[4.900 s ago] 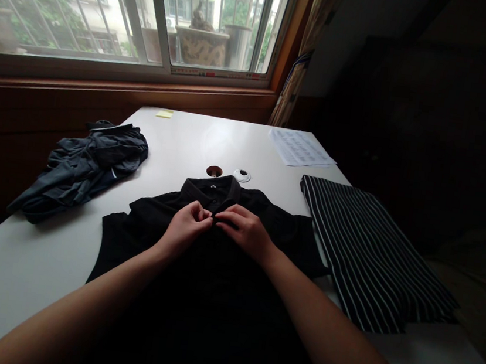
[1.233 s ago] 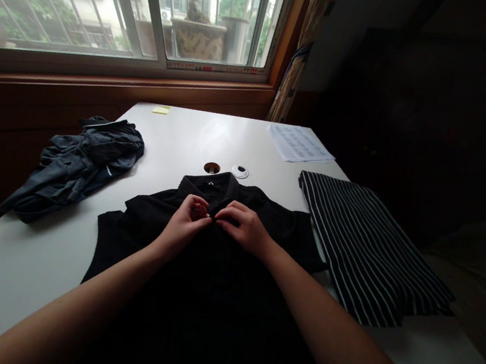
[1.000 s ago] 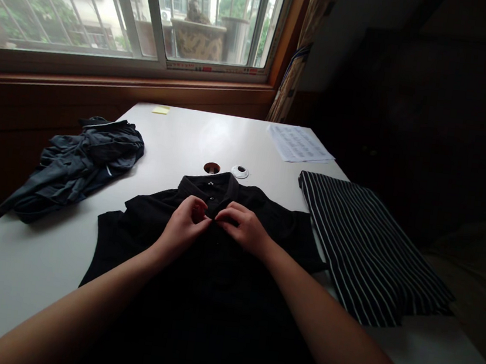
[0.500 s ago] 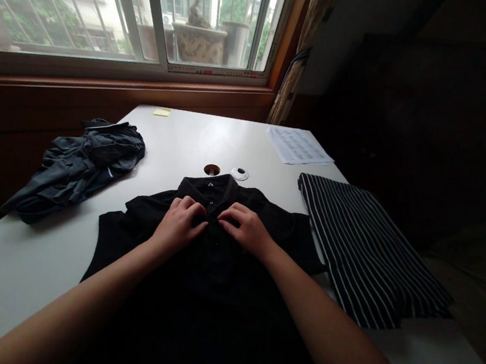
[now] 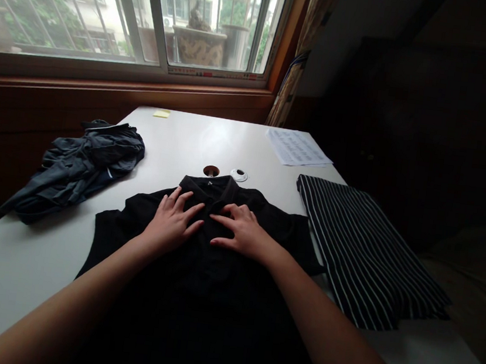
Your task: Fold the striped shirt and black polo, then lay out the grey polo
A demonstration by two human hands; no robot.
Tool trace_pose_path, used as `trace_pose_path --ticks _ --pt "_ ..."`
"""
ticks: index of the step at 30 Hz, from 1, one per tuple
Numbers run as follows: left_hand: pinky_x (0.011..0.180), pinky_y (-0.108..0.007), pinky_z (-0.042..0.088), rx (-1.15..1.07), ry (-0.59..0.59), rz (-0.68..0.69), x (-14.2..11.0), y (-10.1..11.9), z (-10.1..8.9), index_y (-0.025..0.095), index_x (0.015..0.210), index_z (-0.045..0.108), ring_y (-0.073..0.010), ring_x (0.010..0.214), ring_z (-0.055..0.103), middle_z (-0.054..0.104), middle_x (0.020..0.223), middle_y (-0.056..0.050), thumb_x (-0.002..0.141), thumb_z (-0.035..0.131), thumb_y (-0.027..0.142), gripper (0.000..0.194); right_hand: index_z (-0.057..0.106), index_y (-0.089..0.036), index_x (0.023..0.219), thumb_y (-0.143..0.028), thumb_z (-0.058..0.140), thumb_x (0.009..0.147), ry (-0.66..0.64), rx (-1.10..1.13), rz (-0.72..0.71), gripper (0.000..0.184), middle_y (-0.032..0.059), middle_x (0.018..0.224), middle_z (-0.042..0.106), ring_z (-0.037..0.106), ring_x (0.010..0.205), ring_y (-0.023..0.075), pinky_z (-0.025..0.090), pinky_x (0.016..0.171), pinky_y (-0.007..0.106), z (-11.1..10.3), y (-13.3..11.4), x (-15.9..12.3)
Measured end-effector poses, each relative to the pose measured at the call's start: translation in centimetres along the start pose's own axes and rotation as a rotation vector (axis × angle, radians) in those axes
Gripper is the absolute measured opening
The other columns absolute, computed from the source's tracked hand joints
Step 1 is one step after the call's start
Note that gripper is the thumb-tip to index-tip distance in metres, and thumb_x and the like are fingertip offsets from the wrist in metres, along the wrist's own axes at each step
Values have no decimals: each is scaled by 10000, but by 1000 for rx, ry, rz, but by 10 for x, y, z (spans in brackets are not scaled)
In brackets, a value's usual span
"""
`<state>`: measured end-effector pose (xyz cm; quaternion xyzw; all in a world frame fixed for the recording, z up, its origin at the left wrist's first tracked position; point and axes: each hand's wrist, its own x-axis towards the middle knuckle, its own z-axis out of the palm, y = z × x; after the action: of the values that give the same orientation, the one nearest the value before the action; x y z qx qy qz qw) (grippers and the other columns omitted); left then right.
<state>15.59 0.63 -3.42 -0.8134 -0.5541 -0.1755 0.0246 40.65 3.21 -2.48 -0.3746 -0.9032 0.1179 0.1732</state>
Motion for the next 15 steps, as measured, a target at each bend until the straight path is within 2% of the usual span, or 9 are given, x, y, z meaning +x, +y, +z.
trace_pose_path --ticks 4,7,11,15 --pt "1151 -691 257 -52 26 22 2 -1 -2 299 1363 602 -405 1460 266 451 1485 -140 939 584 460 453 594 -398 1394 -649 730 791 0 12 -8 667 95 1349 545 468 1157 340 422 1020 598 -1 1 -2" --pt "1116 -600 376 -117 72 46 7 -1 -9 275 1221 682 -359 1332 416 538 1336 -123 917 626 401 334 646 -352 1342 -589 741 817 42 46 -48 584 96 1288 582 494 1135 312 433 1028 559 -1 5 -1" --pt "963 -450 513 -199 59 173 10 2 -16 291 1115 722 -271 1084 530 608 1125 -81 937 603 307 215 732 -256 1181 -401 609 970 179 196 -56 284 86 1109 644 565 1045 244 495 970 442 -2 11 3" --pt "983 -446 502 -211 -12 312 8 8 -15 335 1225 697 -279 1132 503 613 1179 -77 930 626 297 307 732 -228 1146 -308 497 1021 335 273 35 278 81 1067 639 604 1042 221 508 969 403 -2 17 6"
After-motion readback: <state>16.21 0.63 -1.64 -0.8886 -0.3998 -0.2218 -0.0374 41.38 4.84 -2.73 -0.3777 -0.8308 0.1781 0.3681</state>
